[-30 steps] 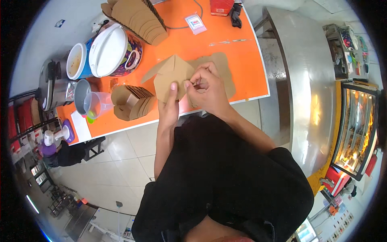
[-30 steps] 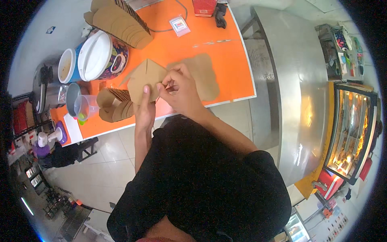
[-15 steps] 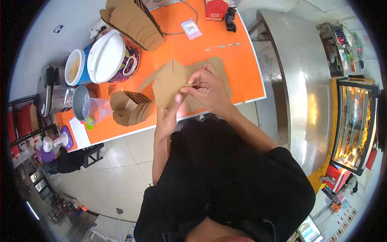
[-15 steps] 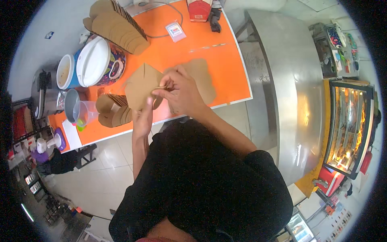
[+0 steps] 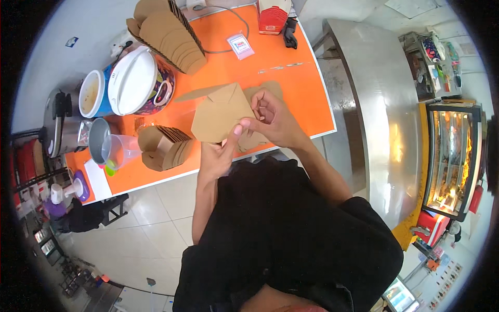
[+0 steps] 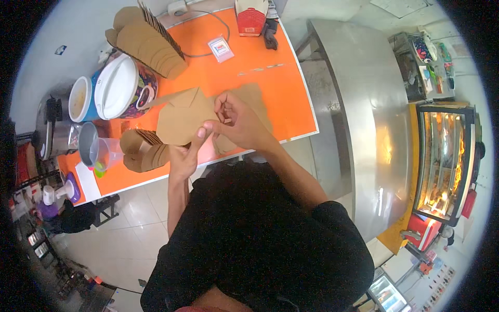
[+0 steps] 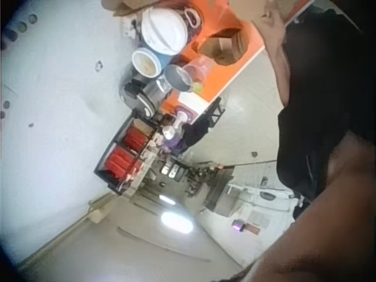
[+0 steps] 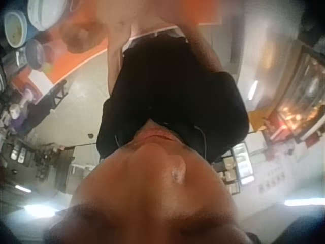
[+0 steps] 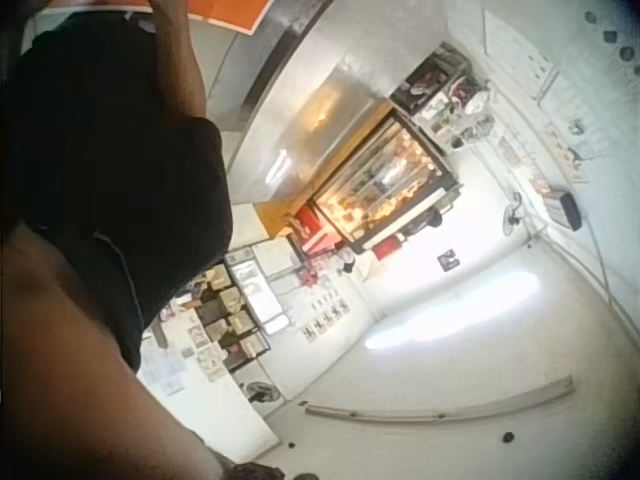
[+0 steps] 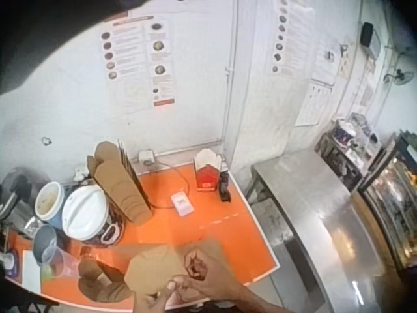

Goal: The person assembles flat cardboard pieces into small rectangular boxes by hand. They fold the flaps and tuck them into slots to form the box structure, then place the finished boxes into a stack on the counter.

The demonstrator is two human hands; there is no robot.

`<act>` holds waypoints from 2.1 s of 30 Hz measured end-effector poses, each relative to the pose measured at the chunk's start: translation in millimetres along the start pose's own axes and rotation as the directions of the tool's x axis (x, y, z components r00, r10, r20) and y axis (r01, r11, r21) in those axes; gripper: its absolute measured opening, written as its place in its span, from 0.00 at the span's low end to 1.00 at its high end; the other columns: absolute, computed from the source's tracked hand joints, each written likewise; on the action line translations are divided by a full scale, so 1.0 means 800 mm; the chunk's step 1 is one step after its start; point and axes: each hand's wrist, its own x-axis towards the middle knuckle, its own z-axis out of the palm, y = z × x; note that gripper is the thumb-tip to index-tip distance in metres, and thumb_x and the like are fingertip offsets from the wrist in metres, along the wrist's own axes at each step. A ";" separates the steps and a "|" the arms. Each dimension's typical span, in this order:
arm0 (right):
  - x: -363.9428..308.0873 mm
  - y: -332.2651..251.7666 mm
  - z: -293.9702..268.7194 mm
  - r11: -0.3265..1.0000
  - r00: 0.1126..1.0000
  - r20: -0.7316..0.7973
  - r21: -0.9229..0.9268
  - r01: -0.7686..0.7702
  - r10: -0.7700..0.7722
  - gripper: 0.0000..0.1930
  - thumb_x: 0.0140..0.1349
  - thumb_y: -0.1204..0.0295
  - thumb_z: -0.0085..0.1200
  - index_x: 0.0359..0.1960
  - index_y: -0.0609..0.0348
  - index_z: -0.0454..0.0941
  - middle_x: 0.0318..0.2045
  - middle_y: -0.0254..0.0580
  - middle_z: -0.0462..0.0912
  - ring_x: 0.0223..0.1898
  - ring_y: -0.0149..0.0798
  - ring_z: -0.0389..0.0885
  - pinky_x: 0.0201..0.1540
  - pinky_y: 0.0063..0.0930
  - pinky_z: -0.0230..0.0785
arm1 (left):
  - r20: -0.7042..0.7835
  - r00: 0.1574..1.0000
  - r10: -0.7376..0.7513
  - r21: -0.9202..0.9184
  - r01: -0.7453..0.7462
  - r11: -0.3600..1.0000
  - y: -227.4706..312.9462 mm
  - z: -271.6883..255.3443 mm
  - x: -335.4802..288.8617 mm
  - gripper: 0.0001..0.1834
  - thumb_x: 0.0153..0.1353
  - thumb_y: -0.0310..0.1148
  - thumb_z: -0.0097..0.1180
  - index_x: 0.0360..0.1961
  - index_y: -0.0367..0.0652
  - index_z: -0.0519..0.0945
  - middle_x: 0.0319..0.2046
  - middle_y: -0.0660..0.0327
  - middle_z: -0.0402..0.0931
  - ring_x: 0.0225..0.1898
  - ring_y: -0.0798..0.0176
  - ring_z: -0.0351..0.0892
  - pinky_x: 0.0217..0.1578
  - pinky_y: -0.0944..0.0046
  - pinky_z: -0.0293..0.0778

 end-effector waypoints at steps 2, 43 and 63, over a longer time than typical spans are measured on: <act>-0.007 0.003 0.005 0.999 0.998 -0.064 -0.020 -0.027 0.026 0.22 0.64 0.74 0.70 0.51 0.56 0.68 0.39 0.32 0.71 0.38 0.27 0.72 0.48 0.29 0.78 | -0.005 0.997 -0.075 0.017 0.075 0.997 0.005 -0.004 -0.001 0.10 0.71 0.31 0.63 0.48 0.36 0.84 0.45 0.62 0.84 0.48 0.69 0.81 0.49 0.64 0.76; 0.025 -0.023 0.022 0.547 0.866 0.073 -0.748 0.376 -0.496 0.23 0.38 0.64 0.82 0.41 0.39 0.92 0.71 0.34 0.73 0.77 0.59 0.56 0.76 0.61 0.52 | 0.013 0.946 -0.324 -0.749 0.224 0.623 0.007 -0.014 0.013 0.21 0.76 0.36 0.53 0.64 0.37 0.69 0.57 0.56 0.77 0.58 0.61 0.80 0.57 0.60 0.79; 0.030 -0.042 0.009 0.679 0.909 0.212 -0.608 0.410 -0.359 0.13 0.41 0.68 0.81 0.32 0.45 0.94 0.58 0.28 0.86 0.71 0.50 0.65 0.74 0.48 0.59 | 0.289 0.797 -0.531 -0.591 0.585 0.556 -0.003 -0.032 0.016 0.26 0.73 0.43 0.57 0.65 0.39 0.72 0.55 0.57 0.79 0.51 0.62 0.83 0.48 0.60 0.82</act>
